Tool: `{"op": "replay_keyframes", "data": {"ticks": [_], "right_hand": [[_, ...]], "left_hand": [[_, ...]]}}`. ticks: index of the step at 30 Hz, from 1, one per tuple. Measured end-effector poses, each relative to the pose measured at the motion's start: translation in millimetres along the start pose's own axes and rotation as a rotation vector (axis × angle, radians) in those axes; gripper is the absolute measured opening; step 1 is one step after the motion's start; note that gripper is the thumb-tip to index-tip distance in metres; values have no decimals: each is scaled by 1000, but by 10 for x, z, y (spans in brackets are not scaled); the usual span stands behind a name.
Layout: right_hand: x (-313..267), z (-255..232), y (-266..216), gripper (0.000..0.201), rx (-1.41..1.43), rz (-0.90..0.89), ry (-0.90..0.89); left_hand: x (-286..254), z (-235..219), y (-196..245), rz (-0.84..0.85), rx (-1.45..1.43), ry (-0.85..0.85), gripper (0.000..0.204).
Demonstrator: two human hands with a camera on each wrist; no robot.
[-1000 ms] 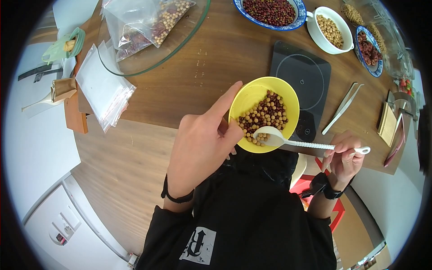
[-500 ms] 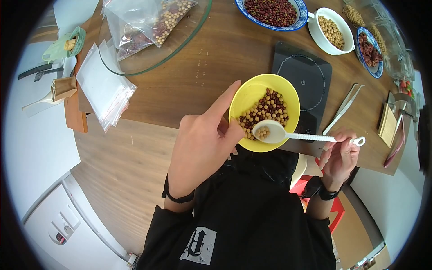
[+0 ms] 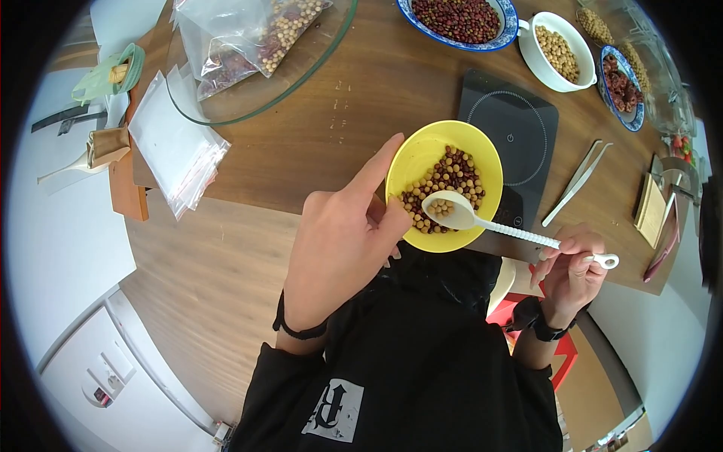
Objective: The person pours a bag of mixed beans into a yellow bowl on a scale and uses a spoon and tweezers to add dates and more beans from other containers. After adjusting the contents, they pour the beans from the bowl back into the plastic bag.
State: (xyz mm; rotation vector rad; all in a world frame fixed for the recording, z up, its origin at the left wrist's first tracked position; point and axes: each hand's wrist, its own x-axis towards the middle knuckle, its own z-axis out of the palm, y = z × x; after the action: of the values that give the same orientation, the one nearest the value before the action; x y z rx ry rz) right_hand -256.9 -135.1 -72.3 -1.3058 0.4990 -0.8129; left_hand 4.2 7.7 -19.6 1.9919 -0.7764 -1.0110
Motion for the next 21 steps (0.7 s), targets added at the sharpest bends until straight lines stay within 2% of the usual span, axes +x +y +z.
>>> {"op": "replay_keyframes", "data": {"ticks": [11,15,21], "right_hand": [[38,94,32,32,-31,-49,-106],[17,108,53,33,-30,-40,-84],[57,114,64,32,-157,-128,-122]], "left_hand": [[1,3,7,-22,-12,0,56],[0,9,-1,-8,-12,10,55],[-3,7,-10,-9,-3,14,55]]}}
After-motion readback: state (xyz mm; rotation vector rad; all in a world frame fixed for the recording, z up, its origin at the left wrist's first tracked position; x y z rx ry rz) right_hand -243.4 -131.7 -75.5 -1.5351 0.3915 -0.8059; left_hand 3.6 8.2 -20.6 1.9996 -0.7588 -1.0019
